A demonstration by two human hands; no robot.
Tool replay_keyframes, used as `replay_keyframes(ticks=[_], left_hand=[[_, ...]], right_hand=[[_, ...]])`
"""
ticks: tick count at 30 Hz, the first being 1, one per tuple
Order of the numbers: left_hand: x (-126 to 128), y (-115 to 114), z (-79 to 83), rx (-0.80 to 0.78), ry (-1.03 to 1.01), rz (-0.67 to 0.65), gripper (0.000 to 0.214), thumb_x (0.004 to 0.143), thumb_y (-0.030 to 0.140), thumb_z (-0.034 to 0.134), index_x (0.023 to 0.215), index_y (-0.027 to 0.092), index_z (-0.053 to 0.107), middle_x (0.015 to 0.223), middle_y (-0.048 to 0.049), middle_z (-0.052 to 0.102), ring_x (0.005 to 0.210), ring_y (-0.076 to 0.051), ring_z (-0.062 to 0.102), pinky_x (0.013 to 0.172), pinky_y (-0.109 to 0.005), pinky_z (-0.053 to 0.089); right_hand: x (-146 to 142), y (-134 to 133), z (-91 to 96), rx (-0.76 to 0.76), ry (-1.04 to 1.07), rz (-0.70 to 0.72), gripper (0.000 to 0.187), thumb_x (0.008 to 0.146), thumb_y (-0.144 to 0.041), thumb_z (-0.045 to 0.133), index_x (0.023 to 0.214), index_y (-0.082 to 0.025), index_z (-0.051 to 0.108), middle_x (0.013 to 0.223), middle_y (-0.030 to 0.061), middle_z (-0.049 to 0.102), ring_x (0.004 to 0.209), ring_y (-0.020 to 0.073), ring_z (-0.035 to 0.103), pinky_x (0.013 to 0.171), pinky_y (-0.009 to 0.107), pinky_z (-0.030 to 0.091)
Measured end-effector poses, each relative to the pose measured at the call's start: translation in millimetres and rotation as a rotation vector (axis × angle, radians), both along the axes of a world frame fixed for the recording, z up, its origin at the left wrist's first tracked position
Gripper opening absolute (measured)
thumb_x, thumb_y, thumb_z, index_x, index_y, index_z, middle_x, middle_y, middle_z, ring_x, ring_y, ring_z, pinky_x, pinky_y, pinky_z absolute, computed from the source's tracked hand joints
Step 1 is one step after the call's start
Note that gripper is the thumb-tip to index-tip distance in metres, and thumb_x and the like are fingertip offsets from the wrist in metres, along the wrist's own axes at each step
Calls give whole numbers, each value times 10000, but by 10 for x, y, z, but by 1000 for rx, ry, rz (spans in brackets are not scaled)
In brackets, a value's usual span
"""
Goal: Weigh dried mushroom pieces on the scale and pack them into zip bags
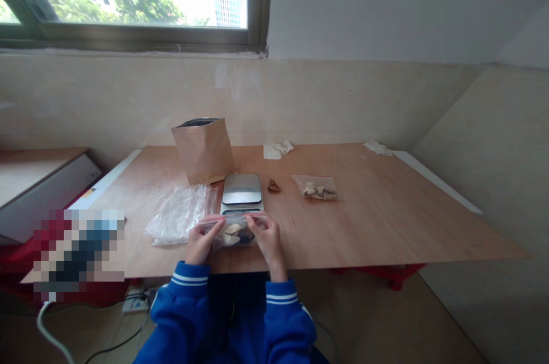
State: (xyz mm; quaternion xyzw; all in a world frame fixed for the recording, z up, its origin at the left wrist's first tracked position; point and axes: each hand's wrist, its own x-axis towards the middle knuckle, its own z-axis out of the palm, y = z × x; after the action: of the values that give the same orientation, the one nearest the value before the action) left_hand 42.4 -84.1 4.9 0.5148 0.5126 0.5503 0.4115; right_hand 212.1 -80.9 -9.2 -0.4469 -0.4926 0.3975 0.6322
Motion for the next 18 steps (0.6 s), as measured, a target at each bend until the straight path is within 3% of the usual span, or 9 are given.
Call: replay_keyframes(ticks=[7, 13, 16, 18], left_hand=[[33, 0, 18, 39, -13, 20, 245, 706, 355, 711, 824, 141, 708, 894, -74, 701, 887, -204, 641, 827, -314, 491], [44, -6, -3, -7, -131, -53, 270, 678, 345, 736, 860, 147, 715, 952, -86, 710, 933, -216, 647, 868, -335, 490], [52, -3, -48, -68, -171, -49, 316, 651, 338, 760, 893, 141, 709, 903, -78, 722, 875, -215, 666, 832, -337, 510], [61, 3, -78, -63, -192, -28, 292, 642, 329, 768, 857, 143, 707, 883, -68, 725, 866, -211, 669, 828, -329, 513]], right_hand=[[-1, -11, 18, -26, 35, 14, 187, 766, -354, 655, 787, -175, 705, 797, 44, 694, 762, 177, 646, 704, 287, 527], [59, -40, 9, -107, 129, 148, 235, 760, -381, 670, 891, -189, 707, 911, 55, 720, 882, 210, 664, 829, 338, 525], [53, -47, 20, -129, 150, 232, 339, 754, -372, 686, 1049, -206, 676, 1000, 58, 715, 900, 209, 666, 846, 350, 522], [31, -43, 23, -135, 162, 266, 338, 752, -374, 689, 1045, -204, 677, 981, 59, 720, 872, 210, 673, 827, 355, 529]])
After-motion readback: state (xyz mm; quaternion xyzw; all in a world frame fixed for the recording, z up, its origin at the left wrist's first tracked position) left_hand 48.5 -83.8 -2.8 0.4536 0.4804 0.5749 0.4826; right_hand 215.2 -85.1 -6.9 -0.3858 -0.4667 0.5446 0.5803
